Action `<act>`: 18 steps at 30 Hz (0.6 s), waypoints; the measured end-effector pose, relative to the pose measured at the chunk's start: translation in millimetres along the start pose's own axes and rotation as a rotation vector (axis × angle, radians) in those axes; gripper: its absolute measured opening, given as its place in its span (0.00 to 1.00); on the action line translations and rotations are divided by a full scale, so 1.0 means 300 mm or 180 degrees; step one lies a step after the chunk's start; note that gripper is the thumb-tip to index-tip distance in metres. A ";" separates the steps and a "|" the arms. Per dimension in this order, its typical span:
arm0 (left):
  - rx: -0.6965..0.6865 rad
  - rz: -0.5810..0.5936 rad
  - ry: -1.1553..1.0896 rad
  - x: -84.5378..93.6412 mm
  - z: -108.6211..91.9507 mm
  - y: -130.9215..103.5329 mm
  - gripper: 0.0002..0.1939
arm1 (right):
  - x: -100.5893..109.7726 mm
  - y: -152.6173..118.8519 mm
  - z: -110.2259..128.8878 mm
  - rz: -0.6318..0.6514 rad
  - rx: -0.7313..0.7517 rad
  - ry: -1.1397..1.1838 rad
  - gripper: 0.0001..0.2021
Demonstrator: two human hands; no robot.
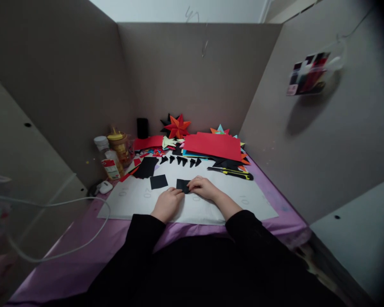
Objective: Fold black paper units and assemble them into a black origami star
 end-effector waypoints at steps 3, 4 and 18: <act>0.0050 0.0025 0.0101 -0.005 -0.001 -0.001 0.15 | -0.005 0.004 -0.003 0.0055 -0.0026 -0.0163 0.04; 0.0071 0.0042 0.0185 -0.006 -0.002 -0.002 0.15 | -0.008 0.006 -0.006 0.0061 -0.0060 -0.0229 0.04; 0.0483 0.0254 0.1040 -0.038 -0.097 -0.013 0.15 | -0.042 0.033 -0.094 -0.0175 -0.0988 -0.0959 0.05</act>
Point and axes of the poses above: each hand's wrist, its own y-axis towards the middle knuckle, its own x-axis out of the back of the hand, z = x × y, the point moved 5 cm from there along y, towards the middle knuckle, and after that the axes turned 6 degrees about -z, right-handed, at the moved point
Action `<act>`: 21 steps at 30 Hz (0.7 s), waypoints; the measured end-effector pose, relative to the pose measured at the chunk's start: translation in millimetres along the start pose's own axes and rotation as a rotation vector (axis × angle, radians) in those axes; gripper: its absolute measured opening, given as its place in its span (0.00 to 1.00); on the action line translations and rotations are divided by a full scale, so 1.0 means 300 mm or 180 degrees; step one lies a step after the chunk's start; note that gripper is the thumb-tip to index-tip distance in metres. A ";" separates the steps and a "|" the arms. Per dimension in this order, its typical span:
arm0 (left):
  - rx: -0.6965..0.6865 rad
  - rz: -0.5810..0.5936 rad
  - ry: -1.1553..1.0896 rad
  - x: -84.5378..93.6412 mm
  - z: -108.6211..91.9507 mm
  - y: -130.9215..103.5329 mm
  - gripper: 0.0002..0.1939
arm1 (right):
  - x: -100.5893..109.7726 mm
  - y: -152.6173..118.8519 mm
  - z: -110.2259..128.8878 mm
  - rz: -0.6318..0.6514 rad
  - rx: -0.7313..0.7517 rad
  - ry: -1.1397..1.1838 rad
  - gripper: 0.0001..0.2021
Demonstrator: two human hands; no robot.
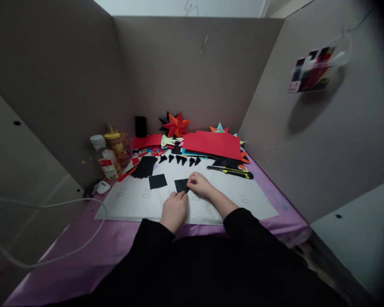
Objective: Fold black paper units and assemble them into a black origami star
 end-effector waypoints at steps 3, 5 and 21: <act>0.0052 -0.0065 0.0028 -0.001 -0.003 -0.001 0.15 | 0.005 0.004 0.009 0.0065 -0.0036 -0.0088 0.05; 0.0064 -0.0070 0.0072 -0.001 0.000 0.001 0.15 | 0.008 0.009 0.018 0.0132 -0.0036 -0.0127 0.05; 0.0002 0.0185 0.0178 -0.010 0.004 0.010 0.14 | 0.000 0.004 0.033 -0.0104 -0.0248 -0.0166 0.05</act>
Point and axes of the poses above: each hand's wrist, its own y-axis towards the middle knuckle, its own x-axis out of the back of the hand, z = x × y, the point moved 5 cm from there along y, towards the middle knuckle, and after that the axes turned 6 degrees about -z, right-handed, at the moved point
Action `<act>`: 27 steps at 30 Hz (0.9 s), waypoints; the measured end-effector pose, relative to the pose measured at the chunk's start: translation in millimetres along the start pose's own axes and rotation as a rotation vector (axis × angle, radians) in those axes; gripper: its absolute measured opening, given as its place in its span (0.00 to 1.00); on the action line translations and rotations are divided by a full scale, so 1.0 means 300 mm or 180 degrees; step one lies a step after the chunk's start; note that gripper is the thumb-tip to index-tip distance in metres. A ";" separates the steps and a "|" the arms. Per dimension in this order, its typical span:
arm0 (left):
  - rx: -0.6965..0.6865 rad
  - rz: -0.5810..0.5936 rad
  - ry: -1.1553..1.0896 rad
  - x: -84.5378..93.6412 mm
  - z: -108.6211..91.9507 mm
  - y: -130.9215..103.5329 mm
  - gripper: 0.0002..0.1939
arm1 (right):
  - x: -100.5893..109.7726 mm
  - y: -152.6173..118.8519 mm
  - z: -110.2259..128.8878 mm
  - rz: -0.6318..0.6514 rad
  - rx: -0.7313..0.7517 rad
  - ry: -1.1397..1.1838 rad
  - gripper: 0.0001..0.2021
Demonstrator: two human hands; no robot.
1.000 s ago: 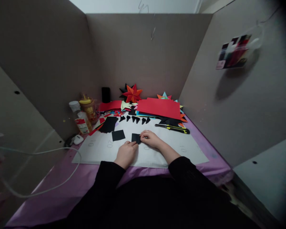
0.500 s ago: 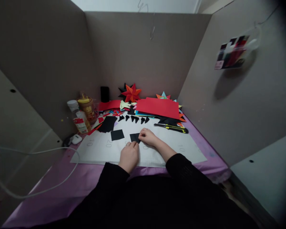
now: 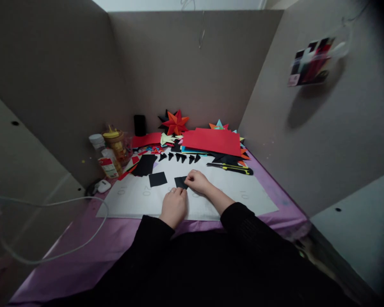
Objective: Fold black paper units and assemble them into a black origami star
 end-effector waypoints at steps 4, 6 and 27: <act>0.0070 -0.0087 0.0020 0.006 0.002 0.005 0.20 | 0.001 0.000 0.002 0.0031 0.0042 0.0031 0.05; 0.0034 -0.0054 0.0031 0.006 0.001 0.008 0.21 | 0.001 -0.001 0.002 0.0032 0.0044 0.0040 0.05; 0.0027 0.0100 0.0054 0.014 -0.004 0.009 0.18 | -0.006 -0.011 0.003 -0.0007 0.0061 -0.0155 0.04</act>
Point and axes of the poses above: each hand's wrist, its own y-axis towards the middle knuckle, its own x-axis out of the back of the hand, z = x × y, the point moved 5 cm from there along y, towards the middle knuckle, and after that the axes turned 6 degrees about -z, right-handed, at the moved point
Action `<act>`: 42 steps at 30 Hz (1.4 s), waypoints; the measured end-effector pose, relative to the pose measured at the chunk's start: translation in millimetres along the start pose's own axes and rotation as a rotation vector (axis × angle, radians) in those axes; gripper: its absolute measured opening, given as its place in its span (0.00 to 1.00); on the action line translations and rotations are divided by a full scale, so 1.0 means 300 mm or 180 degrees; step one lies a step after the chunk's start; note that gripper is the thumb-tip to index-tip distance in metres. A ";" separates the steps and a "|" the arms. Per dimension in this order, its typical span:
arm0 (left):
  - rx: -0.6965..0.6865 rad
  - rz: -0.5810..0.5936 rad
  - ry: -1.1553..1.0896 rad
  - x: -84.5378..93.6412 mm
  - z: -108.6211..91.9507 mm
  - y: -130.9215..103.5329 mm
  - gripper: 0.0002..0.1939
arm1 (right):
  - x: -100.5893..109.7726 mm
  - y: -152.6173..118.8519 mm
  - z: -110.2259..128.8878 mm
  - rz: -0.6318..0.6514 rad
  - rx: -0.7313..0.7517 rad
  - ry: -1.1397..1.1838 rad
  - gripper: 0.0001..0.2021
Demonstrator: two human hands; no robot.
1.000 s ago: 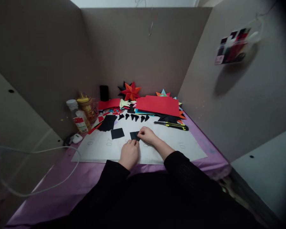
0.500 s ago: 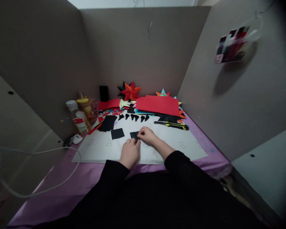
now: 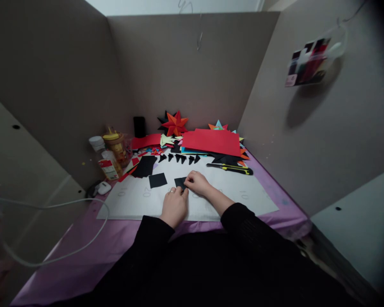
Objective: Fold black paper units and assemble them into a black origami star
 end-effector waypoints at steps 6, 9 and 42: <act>-0.0011 -0.0039 0.0012 -0.001 0.000 -0.002 0.18 | -0.005 0.000 -0.004 -0.0061 0.0042 -0.0007 0.04; -0.0007 -0.0036 0.0018 0.000 -0.001 -0.002 0.19 | -0.006 -0.001 -0.003 -0.0065 0.0056 -0.0010 0.04; -0.0088 0.0191 0.0158 0.007 -0.010 0.010 0.15 | 0.026 -0.004 -0.020 -0.0312 -0.0310 -0.0528 0.10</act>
Point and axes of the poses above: each hand's wrist, its own y-axis towards the middle knuckle, its own x-axis out of the back of the hand, z = x × y, the point moved 5 cm from there along y, towards the middle knuckle, and after that the axes turned 6 degrees about -z, right-handed, at the moved point
